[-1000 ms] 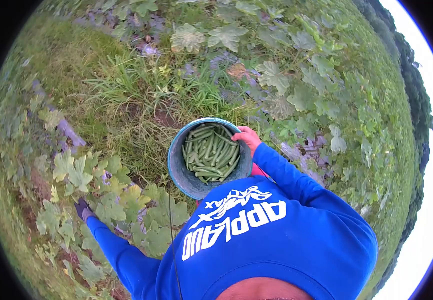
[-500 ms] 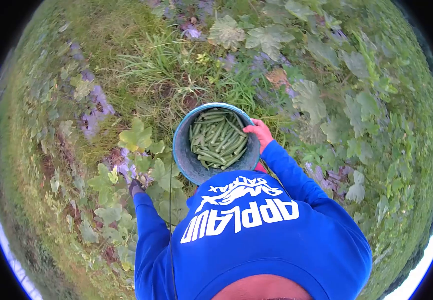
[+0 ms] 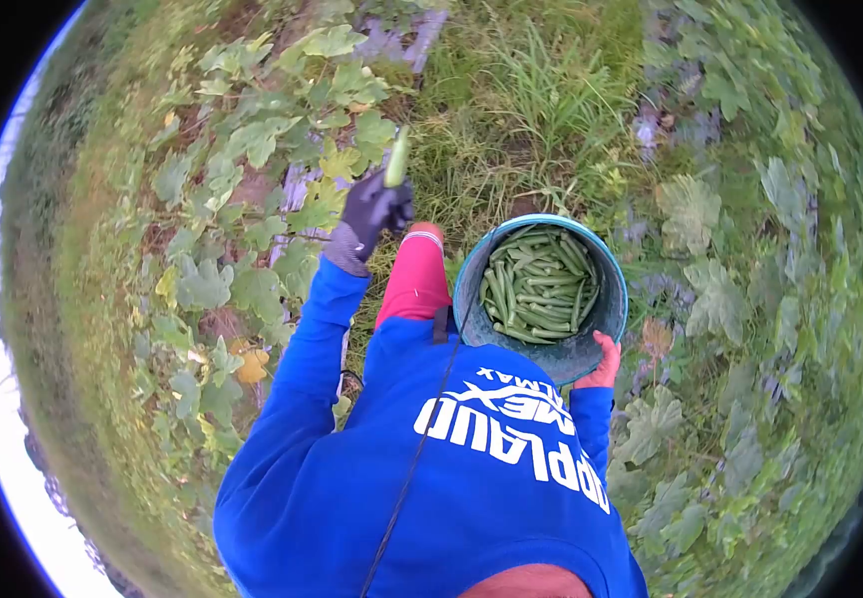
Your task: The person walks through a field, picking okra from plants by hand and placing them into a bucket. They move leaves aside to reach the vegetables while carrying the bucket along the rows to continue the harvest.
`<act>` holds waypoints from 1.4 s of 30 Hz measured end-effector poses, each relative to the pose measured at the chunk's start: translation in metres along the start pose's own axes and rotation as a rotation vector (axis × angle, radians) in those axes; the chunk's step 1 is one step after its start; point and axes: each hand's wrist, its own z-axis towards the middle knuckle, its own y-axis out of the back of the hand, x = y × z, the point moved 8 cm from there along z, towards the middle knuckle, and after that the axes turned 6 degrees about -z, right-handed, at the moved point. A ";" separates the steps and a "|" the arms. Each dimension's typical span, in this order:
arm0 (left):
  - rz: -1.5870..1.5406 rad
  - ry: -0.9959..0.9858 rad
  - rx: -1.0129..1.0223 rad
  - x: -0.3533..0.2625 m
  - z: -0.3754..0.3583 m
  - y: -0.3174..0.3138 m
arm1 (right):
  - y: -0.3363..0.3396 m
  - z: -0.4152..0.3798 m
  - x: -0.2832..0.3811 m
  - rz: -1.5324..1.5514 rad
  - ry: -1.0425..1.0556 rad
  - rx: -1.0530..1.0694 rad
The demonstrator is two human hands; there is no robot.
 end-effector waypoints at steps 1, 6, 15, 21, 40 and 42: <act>0.082 -0.057 0.038 -0.023 -0.014 -0.029 | 0.000 0.001 0.006 -0.014 -0.008 0.039; 0.646 -0.446 0.338 -0.061 -0.053 -0.122 | -0.011 0.045 0.005 0.001 -0.113 0.252; 0.519 0.116 -0.439 0.180 0.130 0.203 | -0.135 0.100 0.006 -0.101 -0.122 0.278; 0.734 0.053 -0.826 0.168 0.164 0.293 | -0.155 0.110 0.007 -0.128 -0.199 0.247; 0.166 0.360 -0.304 0.179 0.229 0.209 | -0.248 0.101 0.021 -0.373 -0.463 0.245; 0.177 0.362 -0.269 0.179 0.224 0.193 | -0.258 0.100 0.022 -0.388 -0.461 0.278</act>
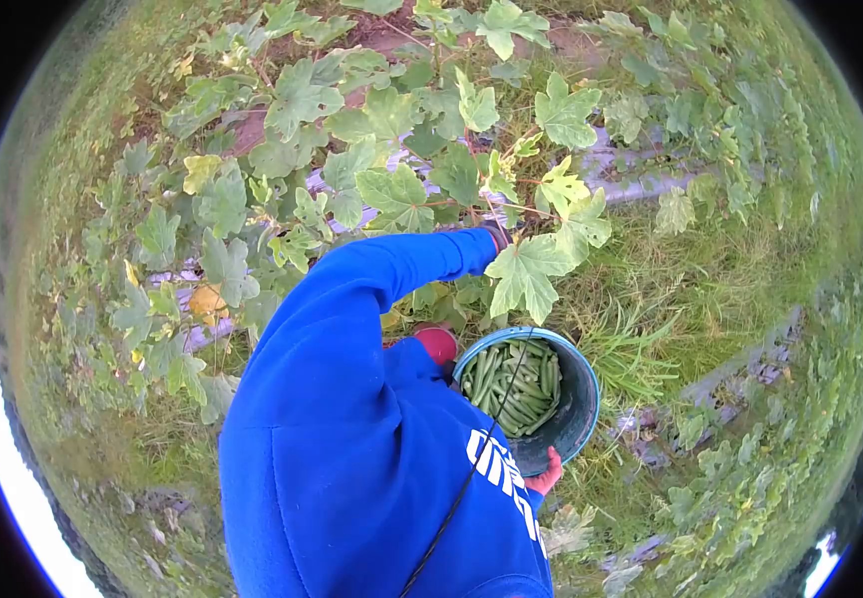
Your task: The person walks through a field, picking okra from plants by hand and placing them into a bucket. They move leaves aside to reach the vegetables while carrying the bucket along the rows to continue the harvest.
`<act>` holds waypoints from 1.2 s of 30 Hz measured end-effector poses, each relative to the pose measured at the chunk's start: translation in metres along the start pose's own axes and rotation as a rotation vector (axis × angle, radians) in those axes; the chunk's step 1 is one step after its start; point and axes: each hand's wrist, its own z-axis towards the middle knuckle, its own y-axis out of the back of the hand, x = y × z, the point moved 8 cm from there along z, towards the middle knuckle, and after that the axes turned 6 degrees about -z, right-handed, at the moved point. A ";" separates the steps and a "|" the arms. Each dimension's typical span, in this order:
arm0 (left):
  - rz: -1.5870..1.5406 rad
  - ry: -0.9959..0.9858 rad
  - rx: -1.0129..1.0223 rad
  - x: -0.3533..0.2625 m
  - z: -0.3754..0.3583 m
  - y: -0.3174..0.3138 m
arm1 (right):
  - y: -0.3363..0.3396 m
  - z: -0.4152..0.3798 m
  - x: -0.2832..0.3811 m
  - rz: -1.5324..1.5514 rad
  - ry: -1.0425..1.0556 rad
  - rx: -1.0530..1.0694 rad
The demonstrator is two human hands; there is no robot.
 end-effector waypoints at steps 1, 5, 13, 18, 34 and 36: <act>0.010 0.001 0.007 0.000 -0.003 -0.003 | -0.004 0.000 0.003 -0.005 0.007 0.013; 0.042 0.009 0.037 0.007 -0.007 -0.007 | -0.009 0.008 0.002 -0.019 -0.039 0.084; 0.037 0.092 0.074 0.064 -0.030 0.024 | 0.028 0.026 -0.007 0.086 0.061 0.052; 0.043 0.152 0.127 0.085 -0.036 0.032 | 0.061 0.045 -0.019 0.138 0.196 -0.005; 0.304 0.220 0.526 0.152 -0.084 -0.021 | 0.014 -0.015 0.001 0.157 0.487 -0.180; 0.338 0.218 0.552 0.165 -0.091 -0.016 | 0.027 0.002 -0.017 0.199 0.501 -0.214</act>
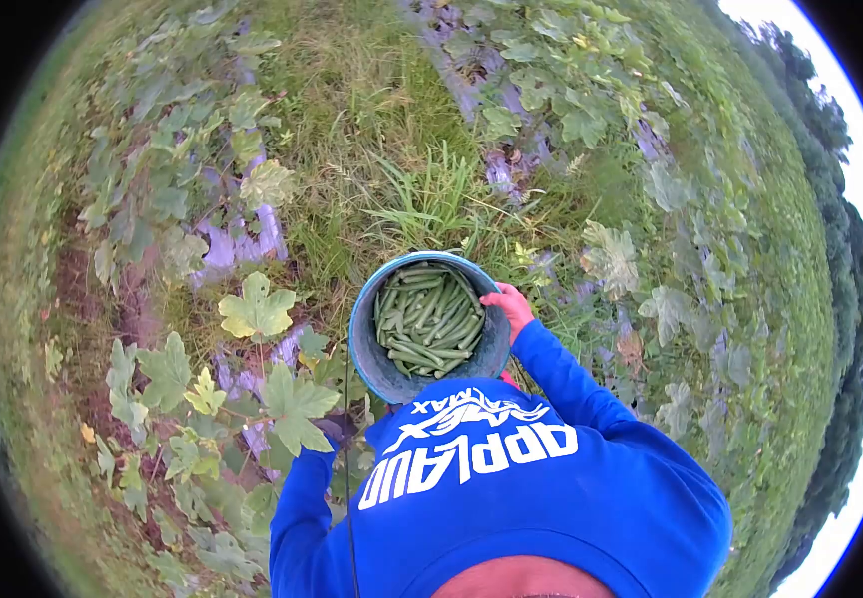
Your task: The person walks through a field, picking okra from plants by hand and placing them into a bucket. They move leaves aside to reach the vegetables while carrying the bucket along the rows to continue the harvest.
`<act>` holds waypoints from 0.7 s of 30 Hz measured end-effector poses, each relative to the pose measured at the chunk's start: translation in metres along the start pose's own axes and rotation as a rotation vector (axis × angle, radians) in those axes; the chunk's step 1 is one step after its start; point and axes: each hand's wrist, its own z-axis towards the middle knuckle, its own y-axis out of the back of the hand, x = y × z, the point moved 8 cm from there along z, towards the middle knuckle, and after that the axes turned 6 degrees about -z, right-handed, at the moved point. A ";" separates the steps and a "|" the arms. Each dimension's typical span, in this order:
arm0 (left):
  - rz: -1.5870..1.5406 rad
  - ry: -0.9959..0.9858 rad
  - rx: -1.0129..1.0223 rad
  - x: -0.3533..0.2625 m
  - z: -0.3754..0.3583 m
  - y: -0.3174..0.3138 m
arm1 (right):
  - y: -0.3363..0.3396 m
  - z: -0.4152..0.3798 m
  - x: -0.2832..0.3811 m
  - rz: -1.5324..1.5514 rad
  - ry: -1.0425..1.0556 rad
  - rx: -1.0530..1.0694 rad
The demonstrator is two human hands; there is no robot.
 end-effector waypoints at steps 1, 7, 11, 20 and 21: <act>0.018 0.004 0.009 0.006 0.006 0.000 | 0.006 0.001 -0.002 0.024 0.013 -0.022; 0.092 0.072 0.092 0.004 -0.015 0.004 | -0.029 -0.025 0.043 -0.078 0.064 -0.025; 0.140 0.056 0.120 0.010 -0.017 0.000 | -0.026 -0.035 0.052 -0.157 0.169 -0.052; 0.227 0.054 0.154 0.039 -0.018 0.015 | -0.035 -0.050 0.063 -0.293 0.277 -0.101; 0.233 0.054 0.155 0.044 -0.017 0.015 | -0.034 -0.056 0.064 -0.325 0.277 -0.115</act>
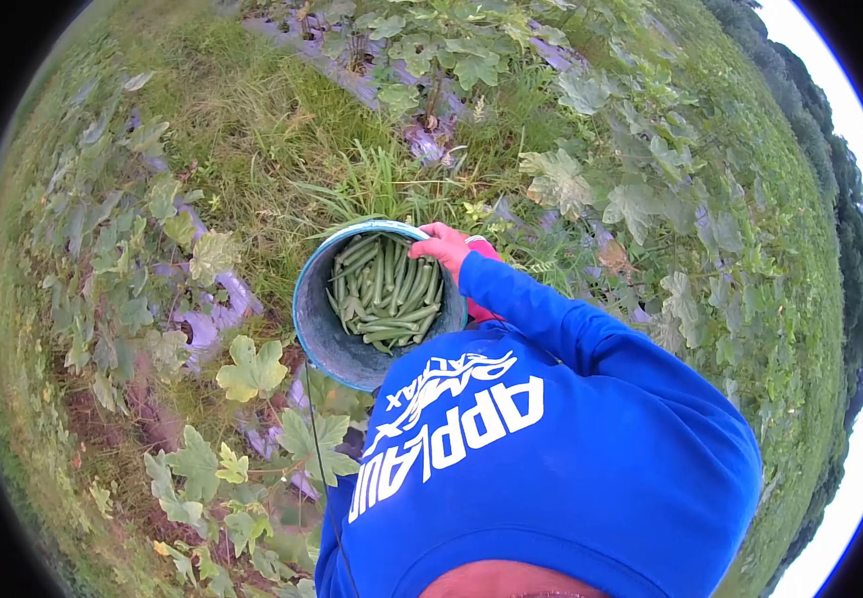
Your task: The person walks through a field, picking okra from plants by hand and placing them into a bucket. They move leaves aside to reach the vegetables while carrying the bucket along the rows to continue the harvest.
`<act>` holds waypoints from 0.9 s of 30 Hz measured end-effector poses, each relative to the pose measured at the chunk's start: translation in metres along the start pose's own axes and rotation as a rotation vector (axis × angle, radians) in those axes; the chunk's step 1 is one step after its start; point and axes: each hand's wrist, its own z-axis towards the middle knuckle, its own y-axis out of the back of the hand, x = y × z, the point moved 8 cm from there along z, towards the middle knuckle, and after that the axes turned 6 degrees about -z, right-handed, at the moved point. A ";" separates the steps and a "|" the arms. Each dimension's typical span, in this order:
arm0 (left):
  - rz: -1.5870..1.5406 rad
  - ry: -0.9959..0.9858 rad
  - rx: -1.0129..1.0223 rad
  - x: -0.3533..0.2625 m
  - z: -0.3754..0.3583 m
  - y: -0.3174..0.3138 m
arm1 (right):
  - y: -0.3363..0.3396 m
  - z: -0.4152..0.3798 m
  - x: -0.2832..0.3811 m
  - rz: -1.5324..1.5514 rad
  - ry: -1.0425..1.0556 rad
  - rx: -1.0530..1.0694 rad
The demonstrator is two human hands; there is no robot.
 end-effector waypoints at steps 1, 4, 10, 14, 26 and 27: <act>0.007 0.005 0.000 0.004 0.003 -0.001 | 0.003 -0.008 0.004 -0.021 -0.011 -0.021; 0.021 0.008 -0.002 0.014 0.013 -0.004 | 0.007 0.006 -0.028 -0.028 -0.001 -0.070; -0.016 -0.019 -0.061 0.045 0.046 -0.007 | -0.002 0.041 -0.093 0.139 0.022 -0.020; -0.091 -0.059 -0.145 0.072 0.066 -0.011 | -0.009 0.060 -0.136 0.376 0.015 0.041; -0.528 -1.008 -0.376 -0.057 0.060 0.101 | -0.003 0.023 -0.183 0.525 0.165 -0.071; -0.550 -1.005 -0.468 -0.101 0.038 0.114 | -0.004 0.025 -0.188 0.573 0.156 -0.069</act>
